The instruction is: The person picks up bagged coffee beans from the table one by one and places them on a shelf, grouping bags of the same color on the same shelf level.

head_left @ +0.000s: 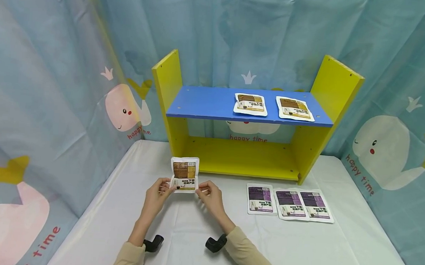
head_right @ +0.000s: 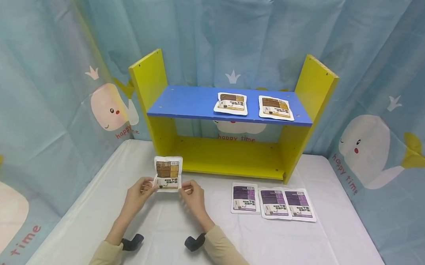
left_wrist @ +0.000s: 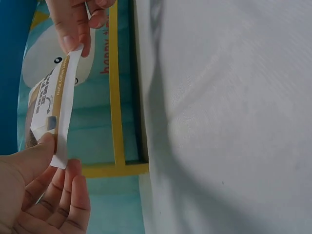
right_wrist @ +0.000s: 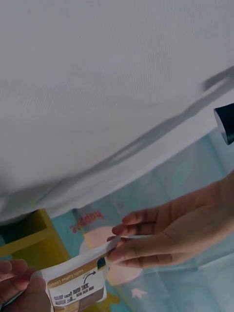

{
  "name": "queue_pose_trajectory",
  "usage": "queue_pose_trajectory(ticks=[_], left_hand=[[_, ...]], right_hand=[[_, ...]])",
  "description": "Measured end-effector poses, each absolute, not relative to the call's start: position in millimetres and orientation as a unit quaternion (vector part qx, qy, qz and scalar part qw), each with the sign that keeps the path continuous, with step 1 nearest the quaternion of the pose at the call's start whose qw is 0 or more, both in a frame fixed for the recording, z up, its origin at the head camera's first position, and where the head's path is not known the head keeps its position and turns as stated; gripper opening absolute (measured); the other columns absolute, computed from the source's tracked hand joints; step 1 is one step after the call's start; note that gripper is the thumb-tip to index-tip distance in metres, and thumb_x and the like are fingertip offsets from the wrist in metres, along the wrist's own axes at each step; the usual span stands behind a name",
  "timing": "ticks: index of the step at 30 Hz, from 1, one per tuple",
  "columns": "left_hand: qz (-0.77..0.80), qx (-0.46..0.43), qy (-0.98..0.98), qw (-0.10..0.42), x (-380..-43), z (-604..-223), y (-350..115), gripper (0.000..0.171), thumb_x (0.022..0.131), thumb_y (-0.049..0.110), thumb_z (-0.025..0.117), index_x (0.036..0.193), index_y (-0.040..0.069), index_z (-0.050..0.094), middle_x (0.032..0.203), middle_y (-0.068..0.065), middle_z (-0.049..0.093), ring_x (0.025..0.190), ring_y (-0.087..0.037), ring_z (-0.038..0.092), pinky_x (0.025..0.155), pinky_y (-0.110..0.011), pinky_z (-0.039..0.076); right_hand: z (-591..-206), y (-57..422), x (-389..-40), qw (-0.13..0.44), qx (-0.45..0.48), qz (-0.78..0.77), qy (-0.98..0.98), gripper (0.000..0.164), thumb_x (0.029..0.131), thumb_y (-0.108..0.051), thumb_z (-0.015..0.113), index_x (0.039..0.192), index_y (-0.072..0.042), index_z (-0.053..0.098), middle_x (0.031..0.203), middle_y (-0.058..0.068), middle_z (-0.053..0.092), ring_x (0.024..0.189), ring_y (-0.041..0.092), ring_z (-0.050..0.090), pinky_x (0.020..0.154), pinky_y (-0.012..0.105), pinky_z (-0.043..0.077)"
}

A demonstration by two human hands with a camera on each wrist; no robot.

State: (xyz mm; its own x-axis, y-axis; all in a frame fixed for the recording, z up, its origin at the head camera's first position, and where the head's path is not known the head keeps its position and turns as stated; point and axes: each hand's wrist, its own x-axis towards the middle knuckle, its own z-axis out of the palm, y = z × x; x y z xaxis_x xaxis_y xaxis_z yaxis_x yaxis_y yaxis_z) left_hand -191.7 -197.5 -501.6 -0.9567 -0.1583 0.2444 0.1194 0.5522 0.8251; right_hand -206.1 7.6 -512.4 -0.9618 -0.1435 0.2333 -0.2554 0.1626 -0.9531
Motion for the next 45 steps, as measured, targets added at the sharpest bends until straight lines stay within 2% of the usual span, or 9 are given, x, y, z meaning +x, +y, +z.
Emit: queue_pose_trajectory(ticks=[4,7,14,24,34,41,45], left_hand=[[-0.473,-0.001,-0.866,0.165,-194,-498,-191,0.038,0.081,0.018,0.071,0.115,0.006,0.059,0.086,-0.008,0.060,0.076,-0.016,0.056,0.061,-0.018,0.048],[-0.470,-0.011,-0.866,0.173,-196,-496,-188,0.041,0.081,0.016,0.071,0.119,0.007,0.057,0.085,-0.008,0.060,0.075,-0.016,0.056,0.060,-0.018,0.048],[-0.469,-0.025,-0.864,0.180,-200,-491,-182,0.043,0.083,0.019,0.070,0.122,0.011,0.055,0.086,-0.006,0.060,0.074,-0.015,0.058,0.059,-0.018,0.049],[-0.487,-0.037,-0.855,0.178,-201,-477,-173,0.049,0.081,0.020,0.071,0.126,0.012,0.053,0.090,-0.008,0.059,0.077,-0.016,0.058,0.063,-0.019,0.049],[-0.492,-0.055,-0.843,0.210,-205,-462,-162,0.052,0.079,0.017,0.073,0.127,0.013,0.053,0.093,-0.007,0.059,0.079,-0.016,0.060,0.065,-0.019,0.050],[-0.495,-0.064,-0.836,0.227,-207,-442,-155,0.049,0.080,0.018,0.072,0.126,0.014,0.054,0.093,-0.007,0.060,0.079,-0.016,0.061,0.068,-0.025,0.052],[-0.490,-0.078,-0.833,0.245,-210,-433,-152,0.049,0.081,0.016,0.071,0.126,0.014,0.054,0.093,-0.007,0.060,0.079,-0.016,0.061,0.068,-0.025,0.052]], right_hand=[[-491,12,-199,0.063,0.139,0.635,-0.757,0.019,0.084,-0.001,0.065,0.099,0.009,0.060,0.089,0.024,0.065,0.069,0.040,0.063,0.050,0.017,0.046],[-483,15,-198,0.075,0.143,0.633,-0.757,0.021,0.084,-0.001,0.064,0.101,0.011,0.060,0.090,0.025,0.065,0.070,0.040,0.062,0.051,0.015,0.045],[-474,20,-199,0.095,0.139,0.626,-0.761,0.021,0.085,-0.002,0.065,0.102,0.008,0.061,0.089,0.022,0.065,0.069,0.036,0.062,0.052,0.017,0.049],[-460,25,-201,0.127,0.135,0.638,-0.747,0.020,0.085,-0.003,0.065,0.102,0.007,0.062,0.088,0.022,0.065,0.068,0.037,0.061,0.053,0.017,0.049],[-447,32,-201,0.161,0.129,0.646,-0.735,0.019,0.085,-0.005,0.065,0.102,0.005,0.064,0.086,0.018,0.065,0.067,0.030,0.061,0.053,0.020,0.048],[-430,35,-200,0.192,0.130,0.652,-0.722,0.019,0.085,-0.006,0.066,0.102,0.002,0.065,0.086,0.016,0.065,0.065,0.027,0.059,0.055,0.022,0.047],[-420,37,-199,0.198,0.129,0.659,-0.714,0.019,0.086,-0.007,0.065,0.102,0.002,0.065,0.088,0.016,0.065,0.067,0.027,0.057,0.056,0.021,0.046]])
